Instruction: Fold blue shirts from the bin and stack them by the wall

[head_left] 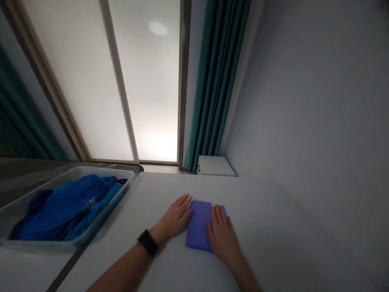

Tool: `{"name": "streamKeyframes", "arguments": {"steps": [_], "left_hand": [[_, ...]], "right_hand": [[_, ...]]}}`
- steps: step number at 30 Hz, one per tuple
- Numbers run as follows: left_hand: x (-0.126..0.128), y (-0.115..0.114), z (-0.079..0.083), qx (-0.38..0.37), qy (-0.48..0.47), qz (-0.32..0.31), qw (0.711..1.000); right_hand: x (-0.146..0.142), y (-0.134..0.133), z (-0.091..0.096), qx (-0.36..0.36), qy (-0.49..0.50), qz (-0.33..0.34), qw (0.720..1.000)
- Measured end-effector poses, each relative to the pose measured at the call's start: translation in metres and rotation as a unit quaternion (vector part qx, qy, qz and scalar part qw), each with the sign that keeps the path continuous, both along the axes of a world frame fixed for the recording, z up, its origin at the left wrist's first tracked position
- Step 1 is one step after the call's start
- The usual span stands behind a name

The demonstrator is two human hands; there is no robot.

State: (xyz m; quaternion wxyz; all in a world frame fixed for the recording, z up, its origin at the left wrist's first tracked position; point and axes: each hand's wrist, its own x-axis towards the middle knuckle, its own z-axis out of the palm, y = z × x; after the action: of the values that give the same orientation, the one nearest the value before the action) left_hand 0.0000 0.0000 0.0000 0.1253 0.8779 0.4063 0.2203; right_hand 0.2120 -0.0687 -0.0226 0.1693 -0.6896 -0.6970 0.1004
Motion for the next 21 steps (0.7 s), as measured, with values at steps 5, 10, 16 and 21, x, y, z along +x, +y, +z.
{"name": "streamKeyframes", "arguments": {"steps": [5, 10, 16, 21], "left_hand": [[0.015, -0.023, 0.019, 0.039, 0.011, -0.136, 0.990], [0.029, -0.037, 0.026, 0.059, 0.080, -0.218, 0.971], [0.037, -0.040, 0.016, 0.088, 0.093, -0.235, 0.963], [0.038, -0.041, 0.007, 0.116, 0.096, -0.213, 0.965]], "right_hand": [[0.026, 0.019, 0.001, -0.005, 0.151, 0.057, 0.987], [0.070, -0.014, -0.001, 0.113, 0.187, 0.130, 0.967], [0.086, -0.049, -0.001, 0.157, 0.042, 0.176, 0.971], [0.078, -0.043, 0.000, 0.181, -0.040, 0.225, 0.956]]}}
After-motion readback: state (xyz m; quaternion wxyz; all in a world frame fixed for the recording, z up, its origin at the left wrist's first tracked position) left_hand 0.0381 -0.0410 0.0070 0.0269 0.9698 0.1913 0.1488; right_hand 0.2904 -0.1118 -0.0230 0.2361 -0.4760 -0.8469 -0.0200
